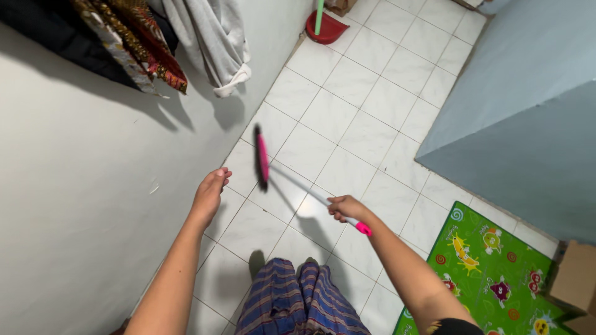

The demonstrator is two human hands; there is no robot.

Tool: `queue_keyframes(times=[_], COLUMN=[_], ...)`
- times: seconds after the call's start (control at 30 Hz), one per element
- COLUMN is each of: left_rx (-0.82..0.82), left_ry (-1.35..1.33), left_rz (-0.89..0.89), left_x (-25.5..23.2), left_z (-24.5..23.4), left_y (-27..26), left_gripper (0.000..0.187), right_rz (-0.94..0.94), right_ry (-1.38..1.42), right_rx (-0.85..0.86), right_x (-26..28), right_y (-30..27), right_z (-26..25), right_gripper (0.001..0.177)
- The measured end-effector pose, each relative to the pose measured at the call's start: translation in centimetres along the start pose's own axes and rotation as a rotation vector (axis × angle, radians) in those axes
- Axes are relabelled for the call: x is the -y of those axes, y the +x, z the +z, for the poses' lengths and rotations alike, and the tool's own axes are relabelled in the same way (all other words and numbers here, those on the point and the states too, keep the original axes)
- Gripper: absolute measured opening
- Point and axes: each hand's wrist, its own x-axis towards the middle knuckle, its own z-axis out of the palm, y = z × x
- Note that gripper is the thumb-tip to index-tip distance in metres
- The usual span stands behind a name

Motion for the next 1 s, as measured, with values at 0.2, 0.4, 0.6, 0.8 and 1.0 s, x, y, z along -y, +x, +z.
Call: queue_keyframes(times=[0.2, 0.4, 0.6, 0.8, 1.0], left_rx=[0.087, 0.119, 0.149, 0.223, 0.305], left_ry=[0.027, 0.049, 0.042, 0.075, 0.079], left_rz=[0.006, -0.017, 0.0, 0.025, 0.025], left_x=[-0.1, 0.1, 0.7, -1.3, -1.8], left_z=[-0.7, -5.3, -9.2, -9.3, -7.4], left_y=[3.9, 6.4, 9.7, 12.0, 13.2], left_gripper=[0.057, 0.057, 0.058, 0.06, 0.06], right_rz=[0.111, 0.195, 0.108, -0.003, 0.044], right_ry=[-0.114, -0.587, -0.804, -0.066, 0.213], right_rx=[-0.021, -0.212, -0.367, -0.264, -0.066], right_x=[-2.8, -1.5, 4.8, 6.4, 2.8], right_y=[3.3, 5.8, 3.6, 2.5, 4.9], right_z=[2.4, -1.1, 2.0, 5.6, 11.3], right_gripper=[0.059, 0.039, 0.032, 0.052, 0.06])
